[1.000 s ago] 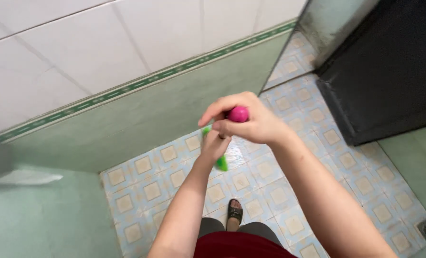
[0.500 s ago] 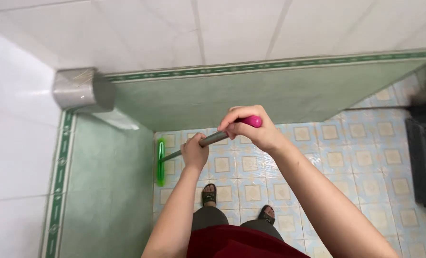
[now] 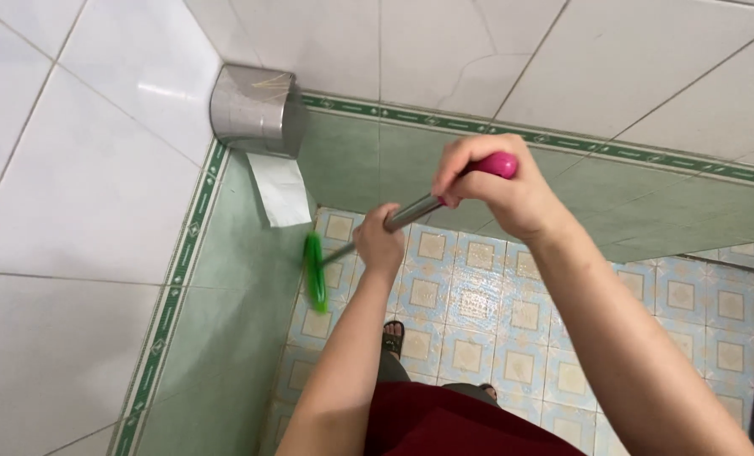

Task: Scrubbing the bathroom floor tiles with a long-handled brush.

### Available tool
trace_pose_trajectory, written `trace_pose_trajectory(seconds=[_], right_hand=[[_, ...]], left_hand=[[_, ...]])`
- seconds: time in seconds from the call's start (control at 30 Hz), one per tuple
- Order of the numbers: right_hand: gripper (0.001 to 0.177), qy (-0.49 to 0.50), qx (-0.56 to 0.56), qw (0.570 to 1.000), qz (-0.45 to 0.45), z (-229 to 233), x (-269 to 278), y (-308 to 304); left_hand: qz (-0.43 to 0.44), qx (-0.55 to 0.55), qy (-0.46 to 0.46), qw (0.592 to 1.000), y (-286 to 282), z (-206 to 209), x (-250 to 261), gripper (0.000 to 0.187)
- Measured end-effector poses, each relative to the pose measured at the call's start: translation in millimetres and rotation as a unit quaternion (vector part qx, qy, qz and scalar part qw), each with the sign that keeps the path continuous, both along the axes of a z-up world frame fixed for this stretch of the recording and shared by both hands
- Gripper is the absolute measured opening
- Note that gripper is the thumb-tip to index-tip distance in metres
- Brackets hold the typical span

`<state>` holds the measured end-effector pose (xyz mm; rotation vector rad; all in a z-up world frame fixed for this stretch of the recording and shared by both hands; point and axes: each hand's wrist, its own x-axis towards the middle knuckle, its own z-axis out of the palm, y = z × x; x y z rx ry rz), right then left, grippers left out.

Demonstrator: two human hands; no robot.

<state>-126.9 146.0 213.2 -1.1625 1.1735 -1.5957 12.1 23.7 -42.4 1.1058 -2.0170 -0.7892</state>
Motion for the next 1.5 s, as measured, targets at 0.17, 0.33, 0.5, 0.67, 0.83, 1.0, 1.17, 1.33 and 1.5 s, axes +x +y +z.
trace_pose_trajectory(seconds=[0.17, 0.33, 0.5, 0.67, 0.83, 1.0, 1.17, 1.33, 1.5], right_hand=[[0.015, 0.042, -0.038, 0.998, -0.028, -17.4, 7.8, -0.7], [0.020, -0.024, -0.031, 0.998, -0.050, -23.9, -11.8, -4.7], [0.025, -0.079, -0.038, 0.996, -0.005, -24.4, 4.2, -29.2], [0.027, -0.078, -0.050, 0.993, 0.079, -21.4, 32.2, -55.5], [0.028, -0.088, -0.028, 0.992, 0.091, -28.6, 35.0, -56.1], [0.028, -0.102, -0.015, 0.992, 0.072, -23.7, 38.0, -43.4], [0.022, -0.109, -0.014, 0.993, 0.036, -27.5, 36.2, -27.5], [0.019, -0.121, -0.047, 0.991, 0.032, -15.6, 28.3, -9.7], [0.016, -0.096, -0.083, 0.992, 0.016, -8.9, 22.8, 12.0]], left_hand=[[-0.048, 0.048, -0.016, 0.998, -30.0, 21.1, -15.8, 0.011], [-0.067, 0.096, -0.067, 0.991, -19.6, 22.8, -13.3, 0.015], [-0.037, 0.110, -0.131, 0.985, -14.5, 15.6, 29.7, 0.018], [0.027, 0.131, -0.131, 0.982, -9.7, 14.3, 71.7, 0.014], [0.049, 0.132, -0.115, 0.983, 5.4, 18.4, 86.5, 0.015], [0.048, 0.162, -0.126, 0.978, 12.3, 16.5, 86.9, 0.019], [0.034, 0.158, -0.124, 0.979, 16.8, 5.6, 84.2, 0.020], [0.021, 0.117, -0.138, 0.983, 11.5, 7.4, 69.8, 0.020], [-0.018, 0.071, -0.121, 0.990, 4.1, 14.1, 47.6, 0.018]])
